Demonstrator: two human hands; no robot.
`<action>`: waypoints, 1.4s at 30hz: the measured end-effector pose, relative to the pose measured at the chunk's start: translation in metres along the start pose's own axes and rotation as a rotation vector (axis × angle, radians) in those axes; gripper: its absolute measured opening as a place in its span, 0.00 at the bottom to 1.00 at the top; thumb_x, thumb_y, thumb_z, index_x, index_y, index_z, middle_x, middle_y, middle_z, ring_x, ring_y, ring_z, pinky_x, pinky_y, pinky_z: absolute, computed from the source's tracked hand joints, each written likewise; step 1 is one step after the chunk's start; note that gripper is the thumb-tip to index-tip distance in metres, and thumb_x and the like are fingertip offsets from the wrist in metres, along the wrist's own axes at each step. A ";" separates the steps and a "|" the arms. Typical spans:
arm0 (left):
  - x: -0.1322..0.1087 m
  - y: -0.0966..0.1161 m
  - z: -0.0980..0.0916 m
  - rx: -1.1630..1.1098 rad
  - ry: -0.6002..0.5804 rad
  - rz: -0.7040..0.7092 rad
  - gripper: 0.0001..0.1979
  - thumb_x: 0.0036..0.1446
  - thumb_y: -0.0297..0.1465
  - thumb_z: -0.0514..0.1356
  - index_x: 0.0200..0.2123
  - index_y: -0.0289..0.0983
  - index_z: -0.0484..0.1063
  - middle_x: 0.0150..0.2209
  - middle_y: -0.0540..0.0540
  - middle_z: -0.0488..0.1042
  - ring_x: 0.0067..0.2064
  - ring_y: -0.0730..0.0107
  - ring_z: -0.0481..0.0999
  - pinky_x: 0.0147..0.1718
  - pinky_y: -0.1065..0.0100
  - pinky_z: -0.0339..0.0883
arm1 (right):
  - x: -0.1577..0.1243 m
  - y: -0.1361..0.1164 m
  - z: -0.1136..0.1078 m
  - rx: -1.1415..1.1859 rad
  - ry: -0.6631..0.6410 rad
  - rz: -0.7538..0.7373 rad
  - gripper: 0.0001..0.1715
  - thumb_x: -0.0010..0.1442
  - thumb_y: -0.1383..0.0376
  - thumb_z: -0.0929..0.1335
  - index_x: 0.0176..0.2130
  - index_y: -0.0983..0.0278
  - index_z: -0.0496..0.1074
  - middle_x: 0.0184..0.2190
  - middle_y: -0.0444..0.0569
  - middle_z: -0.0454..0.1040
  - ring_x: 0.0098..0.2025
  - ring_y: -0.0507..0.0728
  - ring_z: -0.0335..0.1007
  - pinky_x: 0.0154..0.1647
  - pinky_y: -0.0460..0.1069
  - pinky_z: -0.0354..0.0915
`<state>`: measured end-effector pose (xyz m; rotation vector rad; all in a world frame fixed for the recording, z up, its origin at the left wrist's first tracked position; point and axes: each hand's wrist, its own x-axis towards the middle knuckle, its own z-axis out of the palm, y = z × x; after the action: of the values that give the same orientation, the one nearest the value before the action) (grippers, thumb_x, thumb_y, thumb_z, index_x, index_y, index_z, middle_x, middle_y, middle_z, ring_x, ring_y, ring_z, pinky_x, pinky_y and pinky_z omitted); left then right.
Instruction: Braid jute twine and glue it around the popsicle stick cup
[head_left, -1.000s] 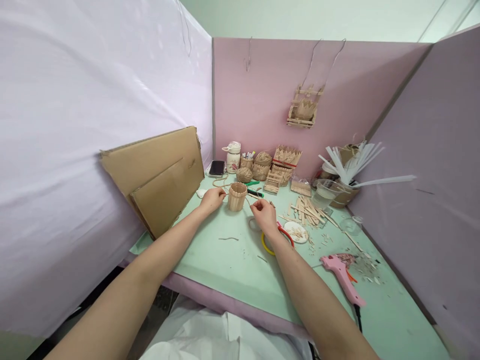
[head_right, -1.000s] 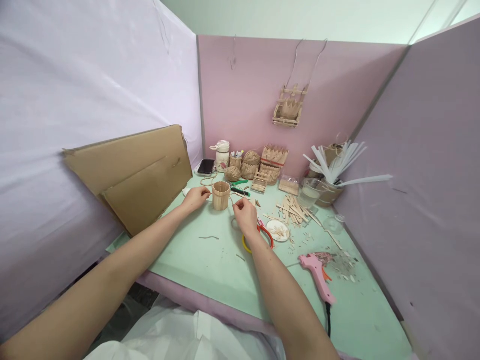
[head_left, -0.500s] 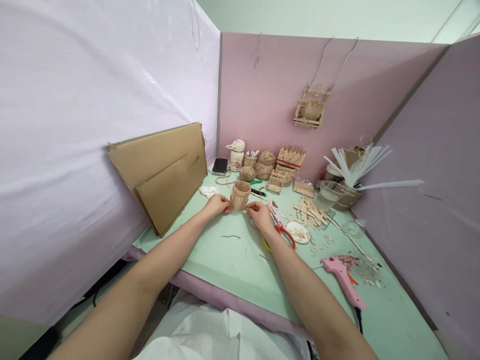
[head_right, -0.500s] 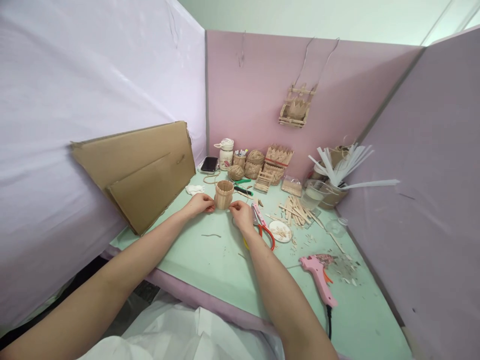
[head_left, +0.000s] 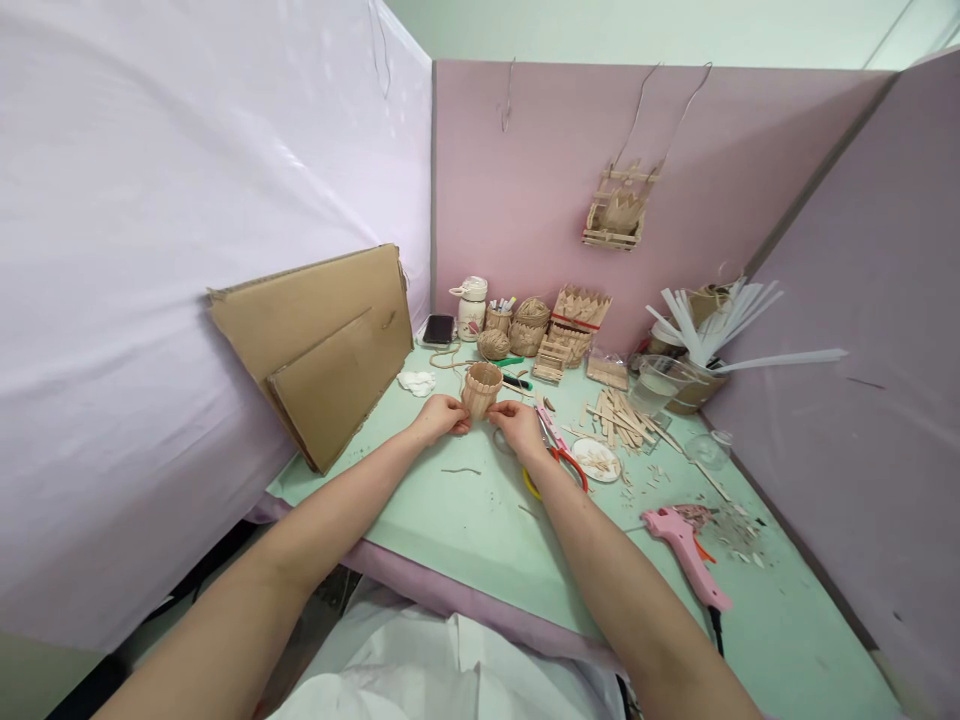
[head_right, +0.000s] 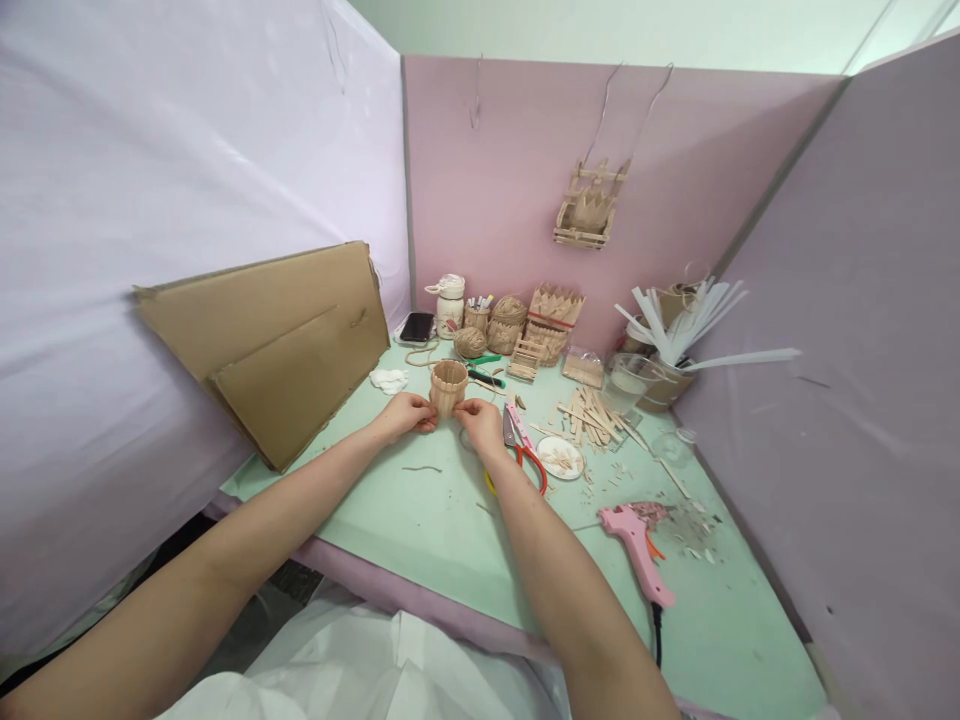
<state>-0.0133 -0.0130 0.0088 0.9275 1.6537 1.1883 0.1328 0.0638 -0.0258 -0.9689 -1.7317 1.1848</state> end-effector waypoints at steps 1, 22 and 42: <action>0.000 0.000 0.000 0.010 -0.002 0.002 0.05 0.49 0.23 0.59 0.22 0.32 0.70 0.20 0.48 0.74 0.22 0.76 0.72 0.31 0.70 0.72 | 0.000 0.000 0.000 -0.004 -0.001 -0.003 0.08 0.43 0.63 0.67 0.27 0.64 0.74 0.27 0.47 0.77 0.30 0.54 0.72 0.34 0.49 0.67; 0.012 -0.014 -0.010 0.437 0.398 0.590 0.40 0.41 0.29 0.63 0.59 0.38 0.53 0.59 0.36 0.54 0.54 0.61 0.66 0.49 0.62 0.64 | -0.002 -0.017 -0.018 0.152 0.392 -0.054 0.15 0.49 0.57 0.66 0.33 0.66 0.71 0.30 0.51 0.76 0.32 0.55 0.70 0.34 0.49 0.65; 0.045 0.018 0.028 0.382 0.192 0.500 0.30 0.40 0.32 0.65 0.49 0.37 0.60 0.49 0.40 0.71 0.48 0.61 0.72 0.44 0.64 0.65 | -0.008 -0.072 -0.063 0.480 0.783 -0.288 0.08 0.49 0.62 0.64 0.31 0.62 0.61 0.25 0.41 0.63 0.26 0.50 0.61 0.29 0.47 0.61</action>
<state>-0.0010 0.0413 0.0112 1.5767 1.9054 1.3398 0.1830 0.0587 0.0562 -0.7128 -0.8692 0.8114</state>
